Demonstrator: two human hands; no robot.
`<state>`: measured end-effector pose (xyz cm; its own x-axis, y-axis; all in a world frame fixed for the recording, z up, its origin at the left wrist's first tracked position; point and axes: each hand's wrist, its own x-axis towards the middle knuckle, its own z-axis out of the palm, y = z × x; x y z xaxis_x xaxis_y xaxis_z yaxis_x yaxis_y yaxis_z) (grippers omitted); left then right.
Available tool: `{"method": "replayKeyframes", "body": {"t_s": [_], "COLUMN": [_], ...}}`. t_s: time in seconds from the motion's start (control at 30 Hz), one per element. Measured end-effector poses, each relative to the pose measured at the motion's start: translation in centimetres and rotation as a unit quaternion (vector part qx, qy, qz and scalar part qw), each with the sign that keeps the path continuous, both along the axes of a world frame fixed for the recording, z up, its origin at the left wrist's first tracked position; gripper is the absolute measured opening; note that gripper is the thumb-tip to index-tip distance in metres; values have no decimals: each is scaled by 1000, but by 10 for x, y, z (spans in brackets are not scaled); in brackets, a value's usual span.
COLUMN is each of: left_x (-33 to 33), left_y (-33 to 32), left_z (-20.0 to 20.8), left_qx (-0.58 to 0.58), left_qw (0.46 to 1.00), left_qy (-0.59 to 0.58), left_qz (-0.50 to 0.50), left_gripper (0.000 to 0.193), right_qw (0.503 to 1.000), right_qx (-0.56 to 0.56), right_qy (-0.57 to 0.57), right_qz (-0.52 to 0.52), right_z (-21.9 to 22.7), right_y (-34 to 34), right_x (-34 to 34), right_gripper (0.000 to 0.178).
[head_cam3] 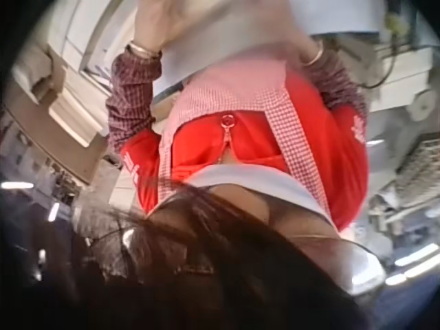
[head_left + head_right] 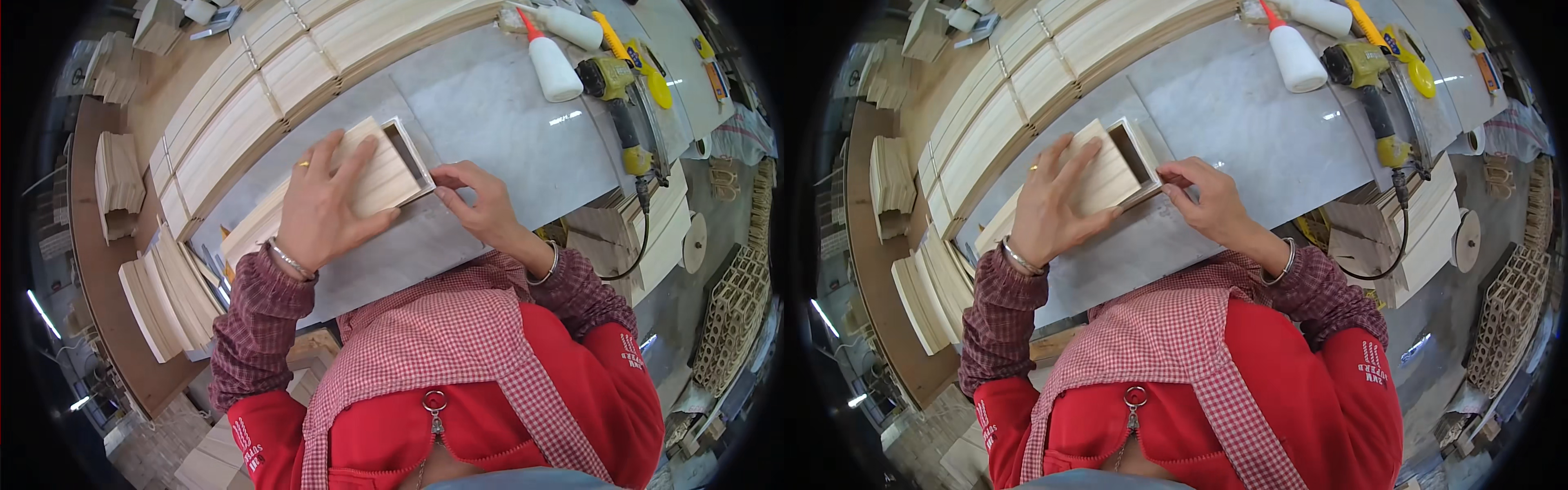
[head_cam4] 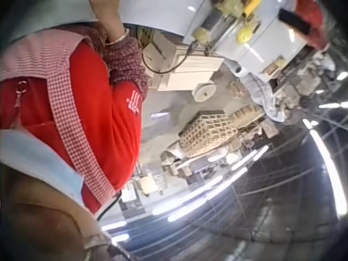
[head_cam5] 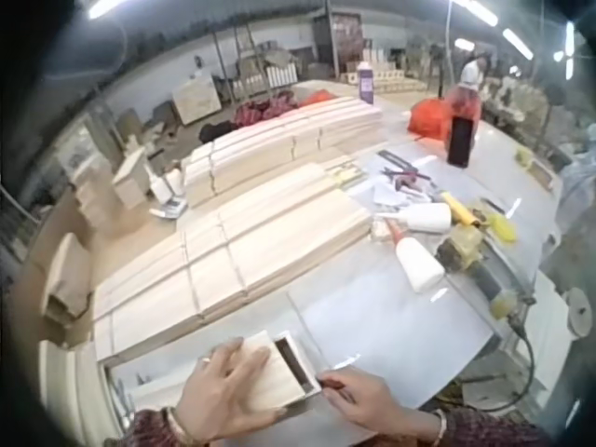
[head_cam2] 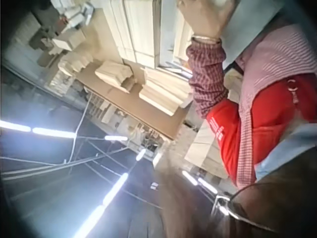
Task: Assembling wooden boxes by applying glue and using a pneumatic nail gun.
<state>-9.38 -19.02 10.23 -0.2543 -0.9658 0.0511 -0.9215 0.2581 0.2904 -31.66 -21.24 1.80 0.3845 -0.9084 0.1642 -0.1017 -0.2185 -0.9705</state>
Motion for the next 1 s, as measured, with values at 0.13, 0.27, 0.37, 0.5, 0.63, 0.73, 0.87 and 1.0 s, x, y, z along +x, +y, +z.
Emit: {"method": "replayKeyframes", "body": {"t_s": [0.13,0.27,0.37,0.5,0.63,0.73,0.87,1.0], "left_x": [-15,-19,-17,-13,-14,-15,-16,-15], "left_y": [-12,-15,-13,-11,-10,-10,-11,-12], "left_z": [-3,-9,-15,-19,-21,-21,-21,-21], "left_qx": [-5,-6,5,-2,-1,2,8,10], "left_qw": [1000,999,999,999,1000,1000,1000,1000], "left_qy": [-11,-30,-45,-35,-23,-14,-12,-20], "left_qz": [-19,-33,-31,-26,-20,-16,-18,-20], "left_gripper": [76,75,75,77,77,77,78,80], "right_qw": [1000,1000,1000,999,998,997,990,989], "right_qx": [-3,-11,-29,-41,-45,-45,-123,-133], "right_qy": [12,20,4,14,39,60,41,36], "right_qz": [-5,-8,-12,-20,-19,-16,-53,-57], "right_z": [-2,-4,-5,-6,4,5,-1,-2], "right_y": [0,1,1,0,3,4,4,4], "right_x": [-1,-2,0,-2,-5,-6,-2,-1], "right_gripper": [24,23,23,22,21,21,21,21]}}
